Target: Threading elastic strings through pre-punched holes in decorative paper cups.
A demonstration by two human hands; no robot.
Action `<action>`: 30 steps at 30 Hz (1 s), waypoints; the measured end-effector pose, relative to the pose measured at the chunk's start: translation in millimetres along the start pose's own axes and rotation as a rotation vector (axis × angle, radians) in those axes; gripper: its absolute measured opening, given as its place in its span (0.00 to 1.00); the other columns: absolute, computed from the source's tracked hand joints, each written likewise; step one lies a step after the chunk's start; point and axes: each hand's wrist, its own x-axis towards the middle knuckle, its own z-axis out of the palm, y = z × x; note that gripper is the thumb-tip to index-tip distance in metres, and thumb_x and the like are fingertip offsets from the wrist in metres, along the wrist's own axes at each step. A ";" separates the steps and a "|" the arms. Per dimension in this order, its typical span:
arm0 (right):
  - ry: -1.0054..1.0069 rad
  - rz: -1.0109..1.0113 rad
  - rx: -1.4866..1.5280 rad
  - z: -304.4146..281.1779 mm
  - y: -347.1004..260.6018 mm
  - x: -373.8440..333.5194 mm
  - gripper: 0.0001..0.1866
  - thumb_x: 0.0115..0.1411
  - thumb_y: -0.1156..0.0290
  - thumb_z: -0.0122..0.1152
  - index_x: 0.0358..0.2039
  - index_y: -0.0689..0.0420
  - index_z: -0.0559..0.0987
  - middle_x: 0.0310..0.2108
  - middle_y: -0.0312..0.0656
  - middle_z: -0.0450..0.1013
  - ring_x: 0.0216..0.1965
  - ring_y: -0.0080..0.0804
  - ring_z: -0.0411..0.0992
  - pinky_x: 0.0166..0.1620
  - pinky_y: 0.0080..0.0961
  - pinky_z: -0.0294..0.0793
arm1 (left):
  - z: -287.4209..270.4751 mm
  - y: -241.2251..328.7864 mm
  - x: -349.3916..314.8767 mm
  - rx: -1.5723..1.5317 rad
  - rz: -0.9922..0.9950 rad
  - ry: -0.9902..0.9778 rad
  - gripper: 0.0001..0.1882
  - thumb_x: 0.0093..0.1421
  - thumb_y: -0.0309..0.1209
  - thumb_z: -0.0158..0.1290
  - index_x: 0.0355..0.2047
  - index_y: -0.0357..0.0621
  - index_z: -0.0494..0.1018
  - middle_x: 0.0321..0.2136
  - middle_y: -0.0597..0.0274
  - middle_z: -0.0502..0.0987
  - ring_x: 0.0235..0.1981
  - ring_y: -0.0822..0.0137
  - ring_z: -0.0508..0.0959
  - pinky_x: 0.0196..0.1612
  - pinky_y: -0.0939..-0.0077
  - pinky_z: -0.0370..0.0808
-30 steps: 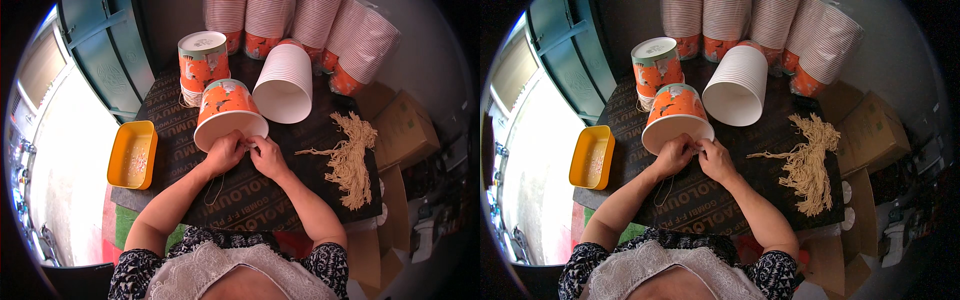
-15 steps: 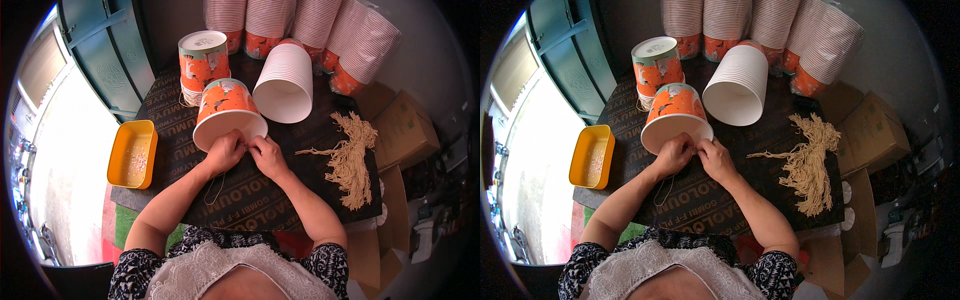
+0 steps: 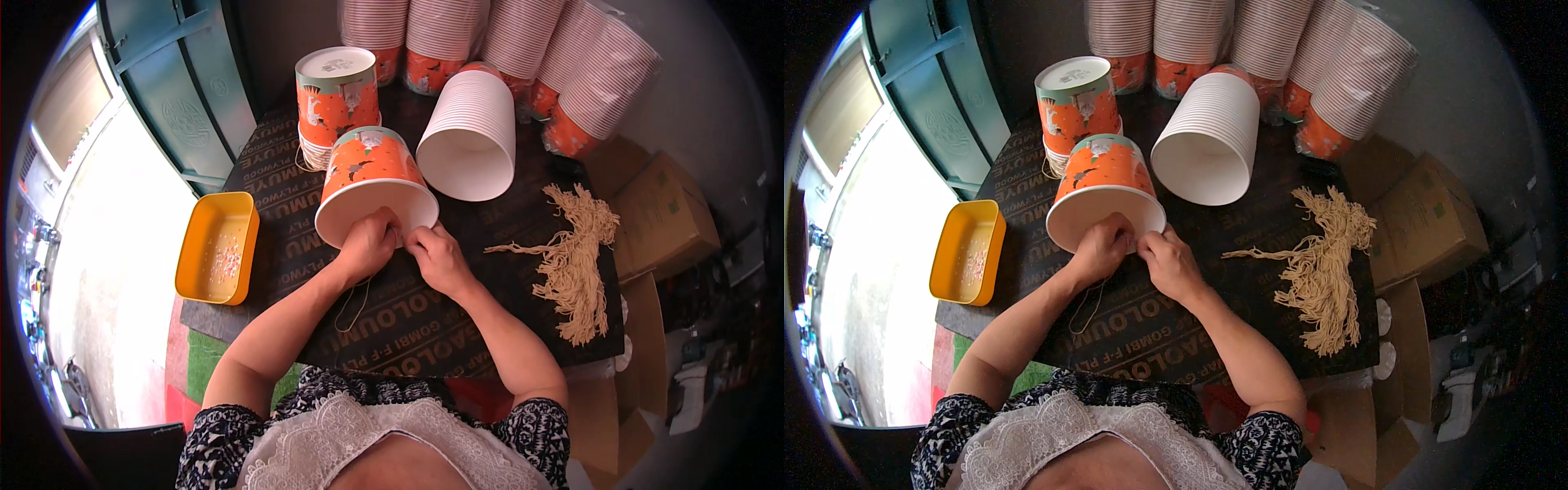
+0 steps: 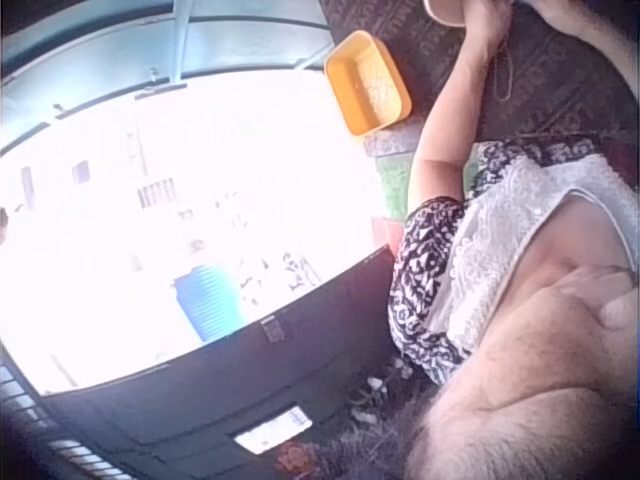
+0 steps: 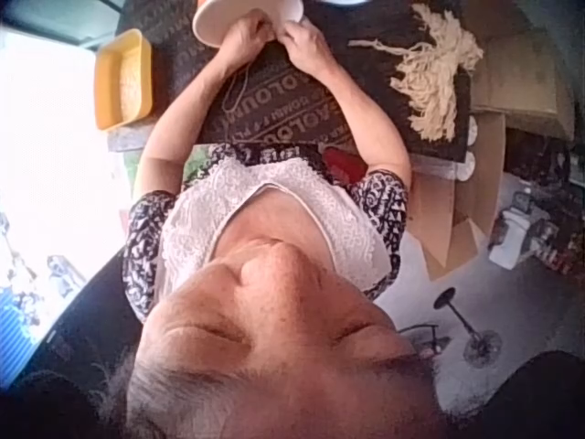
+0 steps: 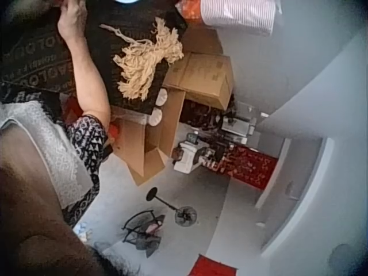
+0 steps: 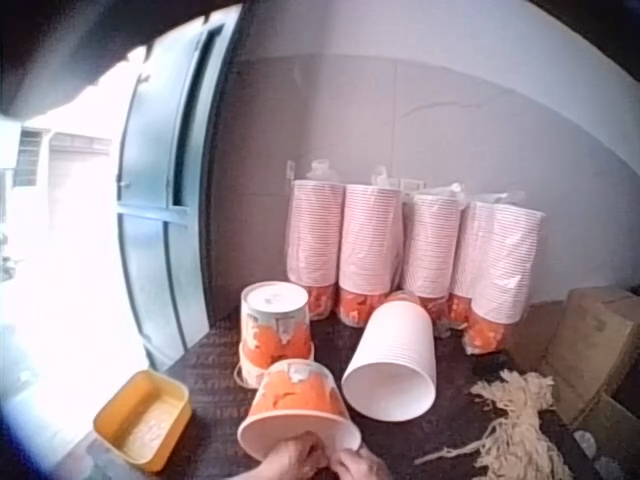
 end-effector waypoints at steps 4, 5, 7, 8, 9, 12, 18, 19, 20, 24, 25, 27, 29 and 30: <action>-0.077 -0.131 -0.056 -5.7 1.3 -1.4 0.03 0.55 0.78 0.57 0.30 0.62 0.72 0.38 0.55 0.69 0.38 0.56 0.71 0.40 0.44 0.71 | 2.6 -1.9 1.9 0.021 -0.082 0.037 0.06 0.53 0.22 0.48 0.31 0.34 0.73 0.28 0.44 0.77 0.33 0.49 0.79 0.36 0.62 0.75; -0.101 -0.175 -0.094 -6.4 2.0 -1.4 0.03 0.55 0.78 0.56 0.30 0.62 0.73 0.38 0.54 0.68 0.38 0.55 0.70 0.41 0.44 0.71 | 3.1 -1.4 2.7 0.044 -0.112 0.060 0.07 0.53 0.22 0.48 0.31 0.34 0.74 0.28 0.44 0.77 0.33 0.49 0.79 0.37 0.62 0.75; -0.077 -0.217 -0.146 -6.4 2.1 0.1 0.03 0.54 0.78 0.56 0.30 0.62 0.73 0.36 0.53 0.69 0.37 0.53 0.71 0.39 0.42 0.72 | 3.5 -3.0 3.8 0.062 -0.102 0.064 0.07 0.53 0.22 0.48 0.31 0.34 0.74 0.28 0.44 0.77 0.32 0.49 0.79 0.36 0.62 0.75; -0.053 -0.258 -0.199 -6.4 1.6 0.4 0.02 0.54 0.78 0.55 0.29 0.62 0.73 0.34 0.52 0.69 0.35 0.52 0.72 0.38 0.41 0.74 | 3.4 -3.3 4.1 0.079 -0.093 0.068 0.07 0.53 0.22 0.48 0.31 0.34 0.74 0.28 0.44 0.77 0.32 0.49 0.79 0.36 0.62 0.75; -0.055 -0.258 -0.198 -5.9 -0.6 0.1 0.02 0.54 0.78 0.55 0.29 0.62 0.73 0.34 0.52 0.69 0.35 0.52 0.72 0.38 0.41 0.74 | 2.2 -3.7 4.3 0.079 -0.095 0.068 0.07 0.53 0.22 0.48 0.31 0.34 0.74 0.28 0.44 0.77 0.32 0.49 0.79 0.36 0.62 0.75; 0.007 -0.324 -0.621 -3.5 -15.7 -5.4 0.02 0.51 0.77 0.56 0.27 0.60 0.73 0.28 0.47 0.67 0.29 0.42 0.72 0.31 0.33 0.75 | -2.4 -2.7 4.2 0.062 -0.133 0.089 0.06 0.52 0.22 0.49 0.30 0.34 0.74 0.28 0.44 0.77 0.31 0.48 0.78 0.35 0.61 0.75; 0.093 -0.480 -0.673 3.2 -24.5 -3.1 0.02 0.49 0.78 0.56 0.24 0.61 0.73 0.36 0.46 0.65 0.37 0.39 0.70 0.32 0.26 0.76 | -8.8 -0.7 5.6 0.094 -0.148 0.053 0.07 0.51 0.24 0.52 0.29 0.33 0.74 0.26 0.44 0.77 0.30 0.50 0.78 0.34 0.62 0.74; 0.095 -0.479 -0.674 3.6 -21.5 -3.1 0.02 0.49 0.78 0.56 0.24 0.61 0.73 0.36 0.46 0.65 0.37 0.39 0.70 0.32 0.26 0.76 | -10.5 0.8 5.6 0.092 -0.155 0.033 0.07 0.51 0.25 0.52 0.29 0.32 0.74 0.26 0.43 0.77 0.30 0.50 0.78 0.34 0.62 0.74; 0.087 -0.442 -0.643 3.2 -18.1 -3.0 0.02 0.49 0.78 0.56 0.24 0.62 0.73 0.37 0.47 0.65 0.38 0.40 0.70 0.34 0.28 0.77 | -11.7 1.8 5.7 0.090 -0.163 0.013 0.08 0.52 0.26 0.52 0.29 0.32 0.74 0.26 0.43 0.77 0.30 0.50 0.78 0.34 0.62 0.74; 0.045 -0.380 -0.506 1.7 -12.1 0.0 0.03 0.49 0.80 0.55 0.26 0.64 0.72 0.40 0.47 0.65 0.40 0.43 0.70 0.40 0.34 0.78 | -15.1 1.5 5.4 0.066 -0.175 -0.037 0.09 0.53 0.27 0.51 0.30 0.31 0.74 0.25 0.46 0.77 0.27 0.53 0.78 0.33 0.63 0.74; 0.047 -0.380 -0.504 0.1 -11.1 0.8 0.03 0.49 0.80 0.55 0.26 0.64 0.72 0.40 0.47 0.65 0.40 0.43 0.70 0.40 0.34 0.78 | -15.7 2.9 4.8 -0.035 -0.173 -0.027 0.08 0.51 0.26 0.52 0.28 0.32 0.74 0.23 0.49 0.77 0.26 0.57 0.77 0.31 0.65 0.74; 0.011 -0.344 -0.396 -2.9 -8.8 2.1 0.05 0.48 0.84 0.51 0.28 0.66 0.72 0.42 0.49 0.65 0.43 0.48 0.68 0.41 0.36 0.75 | -16.9 6.7 4.9 -0.135 -0.169 -0.020 0.07 0.50 0.26 0.53 0.26 0.33 0.74 0.21 0.52 0.76 0.24 0.60 0.77 0.29 0.68 0.73; 0.015 -0.344 -0.384 -4.0 -7.0 2.9 0.05 0.48 0.84 0.51 0.28 0.65 0.72 0.42 0.49 0.65 0.43 0.48 0.68 0.41 0.37 0.75 | -18.3 12.1 6.0 -0.327 -0.298 -0.115 0.07 0.51 0.26 0.53 0.26 0.33 0.74 0.21 0.57 0.76 0.24 0.66 0.76 0.29 0.71 0.73; 0.017 -0.347 -0.371 -4.1 -6.3 3.3 0.06 0.48 0.84 0.51 0.29 0.65 0.72 0.41 0.49 0.65 0.43 0.48 0.68 0.41 0.37 0.75 | -18.9 13.7 6.5 -0.326 -0.298 -0.117 0.07 0.51 0.26 0.53 0.26 0.33 0.74 0.21 0.57 0.76 0.24 0.66 0.76 0.29 0.71 0.73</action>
